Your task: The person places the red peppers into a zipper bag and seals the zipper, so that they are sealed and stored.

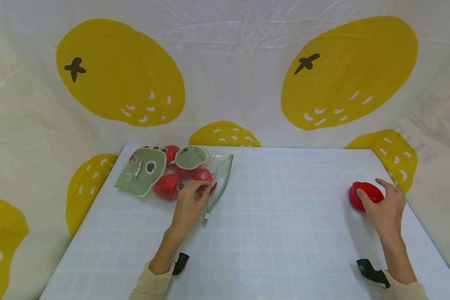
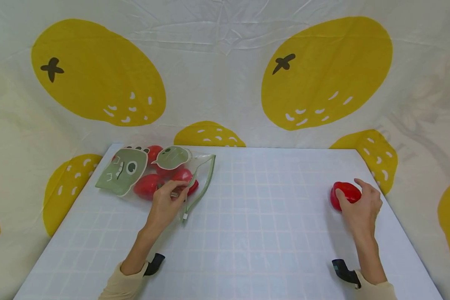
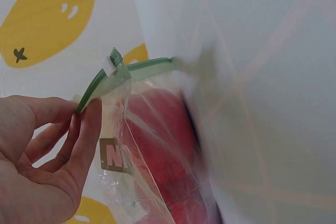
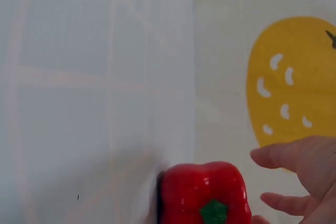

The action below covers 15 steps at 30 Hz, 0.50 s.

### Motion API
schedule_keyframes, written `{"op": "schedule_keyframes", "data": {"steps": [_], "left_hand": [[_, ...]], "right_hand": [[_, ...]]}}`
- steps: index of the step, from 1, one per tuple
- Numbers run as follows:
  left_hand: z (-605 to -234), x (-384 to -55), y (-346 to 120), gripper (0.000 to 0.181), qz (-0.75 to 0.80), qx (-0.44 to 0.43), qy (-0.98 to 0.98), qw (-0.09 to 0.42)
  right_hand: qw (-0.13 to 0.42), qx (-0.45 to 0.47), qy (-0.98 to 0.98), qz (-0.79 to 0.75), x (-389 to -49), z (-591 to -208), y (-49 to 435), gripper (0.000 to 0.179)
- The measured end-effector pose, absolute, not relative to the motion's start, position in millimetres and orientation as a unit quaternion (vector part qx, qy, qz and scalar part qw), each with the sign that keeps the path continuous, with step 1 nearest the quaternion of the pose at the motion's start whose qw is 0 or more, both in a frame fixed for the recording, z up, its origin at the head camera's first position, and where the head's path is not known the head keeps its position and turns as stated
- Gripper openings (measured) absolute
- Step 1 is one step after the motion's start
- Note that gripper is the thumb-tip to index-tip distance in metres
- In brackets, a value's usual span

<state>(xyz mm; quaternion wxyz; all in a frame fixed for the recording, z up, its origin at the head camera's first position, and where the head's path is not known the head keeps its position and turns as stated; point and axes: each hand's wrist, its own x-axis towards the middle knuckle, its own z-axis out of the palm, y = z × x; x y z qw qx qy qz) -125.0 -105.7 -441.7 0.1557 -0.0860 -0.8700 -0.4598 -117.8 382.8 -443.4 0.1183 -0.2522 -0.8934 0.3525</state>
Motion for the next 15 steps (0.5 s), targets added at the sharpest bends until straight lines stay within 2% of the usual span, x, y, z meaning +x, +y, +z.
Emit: {"op": "schedule_keyframes", "data": {"steps": [7, 15], "left_hand": [[-442.3, -124.8, -106.7, 0.023, -0.456, -0.088, -0.872, 0.156], [-442.7, -125.8, -106.8, 0.021, -0.459, -0.088, -0.87, 0.157]], "right_hand": [[0.079, -0.251, -0.902, 0.343, -116.9, -448.5, 390.8, 0.08], [0.061, -0.261, -0.899, 0.347, -118.4, -449.5, 394.6, 0.081]]}}
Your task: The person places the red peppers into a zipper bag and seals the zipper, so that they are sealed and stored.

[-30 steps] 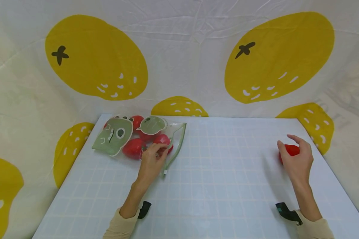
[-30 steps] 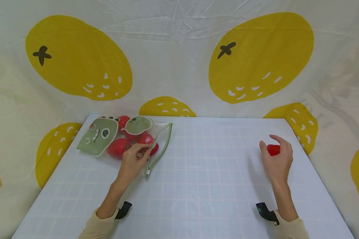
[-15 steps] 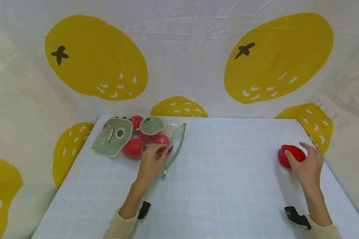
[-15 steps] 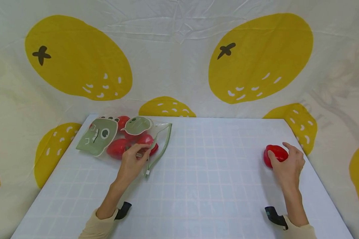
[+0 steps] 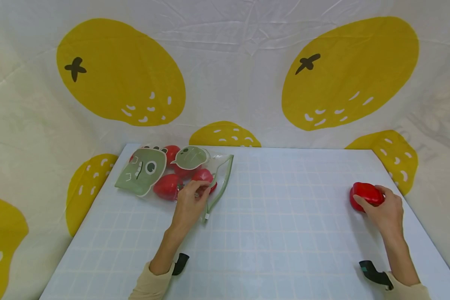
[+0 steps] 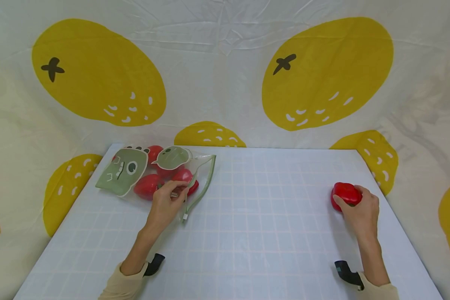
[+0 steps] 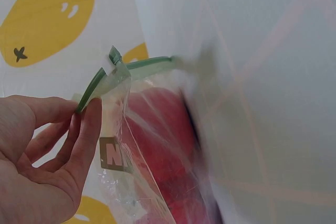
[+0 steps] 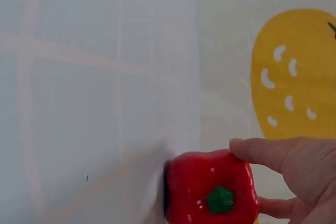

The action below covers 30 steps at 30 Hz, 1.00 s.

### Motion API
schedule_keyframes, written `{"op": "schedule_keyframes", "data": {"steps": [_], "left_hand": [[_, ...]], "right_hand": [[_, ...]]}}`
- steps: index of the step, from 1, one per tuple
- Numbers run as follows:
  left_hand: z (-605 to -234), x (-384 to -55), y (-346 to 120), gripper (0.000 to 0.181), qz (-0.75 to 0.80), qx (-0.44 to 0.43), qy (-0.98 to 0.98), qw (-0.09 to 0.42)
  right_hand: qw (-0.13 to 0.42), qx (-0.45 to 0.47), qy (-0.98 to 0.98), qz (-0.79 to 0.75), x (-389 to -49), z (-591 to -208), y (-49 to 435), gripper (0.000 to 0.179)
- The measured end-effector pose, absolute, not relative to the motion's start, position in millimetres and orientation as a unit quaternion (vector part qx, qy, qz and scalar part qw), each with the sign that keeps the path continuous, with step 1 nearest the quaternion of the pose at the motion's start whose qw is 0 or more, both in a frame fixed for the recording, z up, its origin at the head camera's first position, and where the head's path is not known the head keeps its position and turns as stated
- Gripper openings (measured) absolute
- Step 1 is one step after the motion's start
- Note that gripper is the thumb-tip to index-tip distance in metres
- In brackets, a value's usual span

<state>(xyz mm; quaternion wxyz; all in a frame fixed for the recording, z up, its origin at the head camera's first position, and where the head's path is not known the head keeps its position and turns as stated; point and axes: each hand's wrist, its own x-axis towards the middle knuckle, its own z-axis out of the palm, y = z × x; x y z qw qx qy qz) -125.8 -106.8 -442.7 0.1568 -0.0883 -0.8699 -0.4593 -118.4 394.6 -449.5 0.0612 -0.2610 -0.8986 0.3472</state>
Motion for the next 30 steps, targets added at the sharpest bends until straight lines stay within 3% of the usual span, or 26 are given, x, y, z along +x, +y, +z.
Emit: {"op": "schedule_keyframes", "data": {"steps": [16, 30], "left_hand": [[-444, -127, -107, 0.017, -0.465, -0.094, -0.864, 0.168], [-444, -128, -106, 0.017, -0.463, -0.095, -0.865, 0.168]], "right_hand": [[0.053, -0.259, -0.887, 0.379, -120, -446, 391, 0.08], [0.006, -0.266, -0.844, 0.466, -131, -434, 369, 0.096]]}}
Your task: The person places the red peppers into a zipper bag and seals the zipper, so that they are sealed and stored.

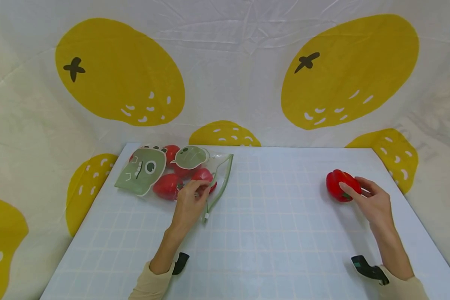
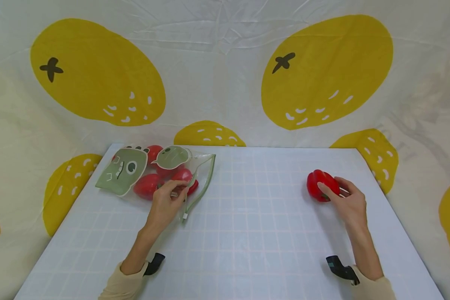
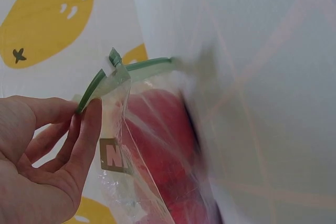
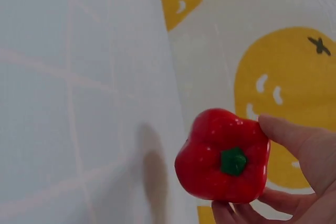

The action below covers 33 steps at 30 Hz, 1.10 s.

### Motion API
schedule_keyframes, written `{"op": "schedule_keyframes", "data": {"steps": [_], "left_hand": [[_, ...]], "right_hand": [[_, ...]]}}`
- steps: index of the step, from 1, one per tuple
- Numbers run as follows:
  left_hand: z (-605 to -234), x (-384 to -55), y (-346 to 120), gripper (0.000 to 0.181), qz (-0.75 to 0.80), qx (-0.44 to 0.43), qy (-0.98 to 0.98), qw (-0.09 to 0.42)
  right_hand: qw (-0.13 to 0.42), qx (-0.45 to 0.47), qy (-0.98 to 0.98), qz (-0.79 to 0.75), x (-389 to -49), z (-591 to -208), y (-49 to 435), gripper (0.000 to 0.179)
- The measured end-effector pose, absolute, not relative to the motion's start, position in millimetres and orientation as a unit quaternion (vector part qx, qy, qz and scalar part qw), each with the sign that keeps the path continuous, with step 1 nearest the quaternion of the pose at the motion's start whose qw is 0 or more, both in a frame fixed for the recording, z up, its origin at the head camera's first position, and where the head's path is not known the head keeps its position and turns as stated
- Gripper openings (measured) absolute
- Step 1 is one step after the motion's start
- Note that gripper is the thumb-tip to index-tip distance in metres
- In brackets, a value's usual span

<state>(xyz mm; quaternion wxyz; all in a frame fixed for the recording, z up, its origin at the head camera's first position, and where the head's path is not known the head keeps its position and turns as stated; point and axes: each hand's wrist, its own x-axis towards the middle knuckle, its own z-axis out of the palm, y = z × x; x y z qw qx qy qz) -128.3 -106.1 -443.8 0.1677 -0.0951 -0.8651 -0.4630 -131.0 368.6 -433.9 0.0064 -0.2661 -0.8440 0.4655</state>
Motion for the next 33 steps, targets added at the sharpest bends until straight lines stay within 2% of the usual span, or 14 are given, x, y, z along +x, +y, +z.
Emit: {"op": "schedule_keyframes", "data": {"steps": [13, 33], "left_hand": [[-443, -128, -105, 0.021, -0.461, -0.087, -0.869, 0.157], [-445, -127, -107, 0.022, -0.47, -0.083, -0.865, 0.158]], "right_hand": [[-0.02, -0.216, -0.834, 0.507, -142, -434, 339, 0.101], [-0.043, -0.135, -0.831, 0.538, -154, -440, 277, 0.086]]}}
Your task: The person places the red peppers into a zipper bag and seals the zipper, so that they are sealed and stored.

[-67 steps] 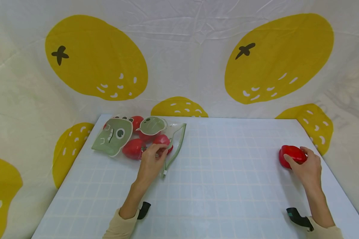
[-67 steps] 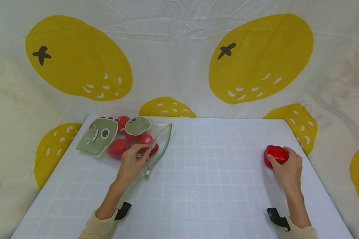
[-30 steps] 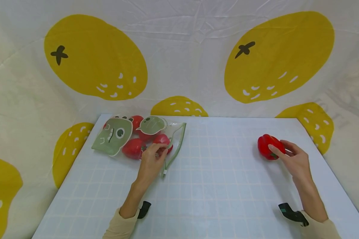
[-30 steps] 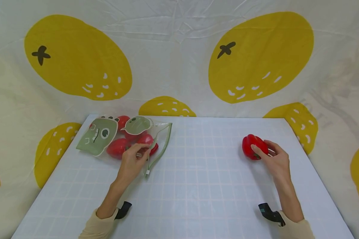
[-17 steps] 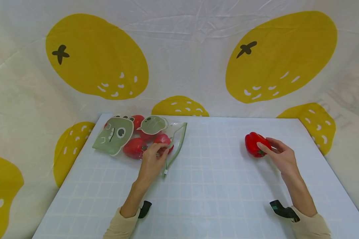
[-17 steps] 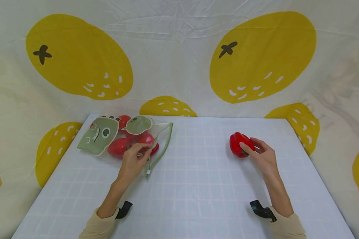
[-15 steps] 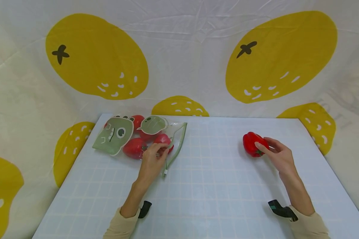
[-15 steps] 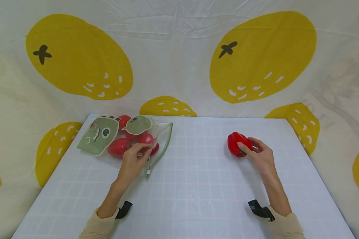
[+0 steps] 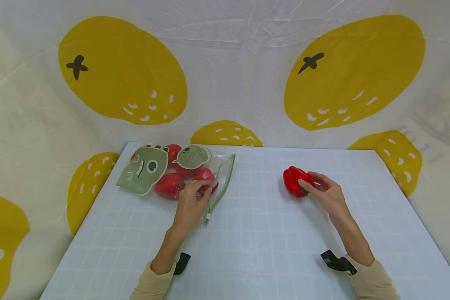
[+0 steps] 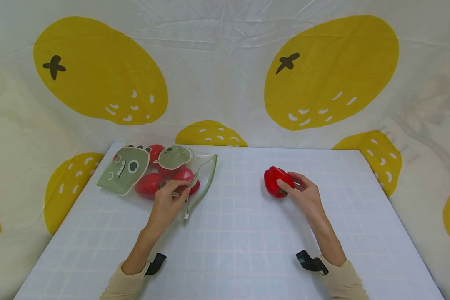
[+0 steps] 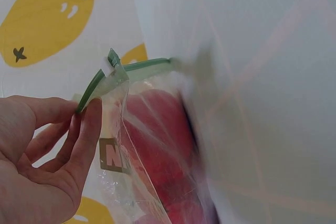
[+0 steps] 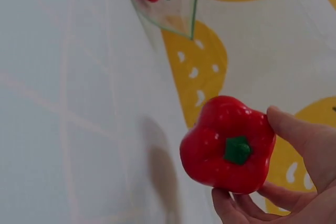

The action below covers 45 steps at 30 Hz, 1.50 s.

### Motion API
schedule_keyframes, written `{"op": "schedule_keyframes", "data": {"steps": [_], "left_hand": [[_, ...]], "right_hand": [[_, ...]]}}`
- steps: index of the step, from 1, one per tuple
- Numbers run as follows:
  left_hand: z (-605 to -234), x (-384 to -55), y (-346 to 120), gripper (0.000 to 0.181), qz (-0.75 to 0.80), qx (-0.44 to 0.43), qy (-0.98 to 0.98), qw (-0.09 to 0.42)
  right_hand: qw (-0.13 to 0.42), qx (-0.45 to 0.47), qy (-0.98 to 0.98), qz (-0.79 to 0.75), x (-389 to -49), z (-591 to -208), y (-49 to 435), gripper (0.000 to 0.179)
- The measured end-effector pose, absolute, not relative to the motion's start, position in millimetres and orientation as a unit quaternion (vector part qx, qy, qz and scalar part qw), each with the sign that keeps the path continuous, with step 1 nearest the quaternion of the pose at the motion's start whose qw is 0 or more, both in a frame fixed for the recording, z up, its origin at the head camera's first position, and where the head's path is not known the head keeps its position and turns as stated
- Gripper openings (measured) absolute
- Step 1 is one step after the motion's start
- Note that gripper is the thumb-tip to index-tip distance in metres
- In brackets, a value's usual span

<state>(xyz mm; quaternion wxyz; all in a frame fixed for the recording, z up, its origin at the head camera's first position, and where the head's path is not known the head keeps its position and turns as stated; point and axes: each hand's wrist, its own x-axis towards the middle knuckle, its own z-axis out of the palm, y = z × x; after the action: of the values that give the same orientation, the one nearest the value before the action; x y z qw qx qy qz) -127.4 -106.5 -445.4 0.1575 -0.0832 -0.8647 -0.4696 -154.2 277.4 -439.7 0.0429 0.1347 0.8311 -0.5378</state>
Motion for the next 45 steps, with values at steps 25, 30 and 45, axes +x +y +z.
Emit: {"op": "schedule_keyframes", "data": {"steps": [25, 30, 45], "left_hand": [[-445, -128, -106, 0.02, -0.465, -0.096, -0.863, 0.172], [-446, -128, -105, 0.019, -0.469, -0.097, -0.861, 0.172], [-445, -129, -104, 0.02, -0.462, -0.096, -0.865, 0.172]], "right_hand": [[0.057, 0.067, 0.784, -0.614, -170, -448, 202, 0.078], [0.058, 0.055, 0.776, -0.626, -173, -450, 186, 0.075], [0.08, 0.024, 0.757, -0.648, -181, -452, 142, 0.068]]}}
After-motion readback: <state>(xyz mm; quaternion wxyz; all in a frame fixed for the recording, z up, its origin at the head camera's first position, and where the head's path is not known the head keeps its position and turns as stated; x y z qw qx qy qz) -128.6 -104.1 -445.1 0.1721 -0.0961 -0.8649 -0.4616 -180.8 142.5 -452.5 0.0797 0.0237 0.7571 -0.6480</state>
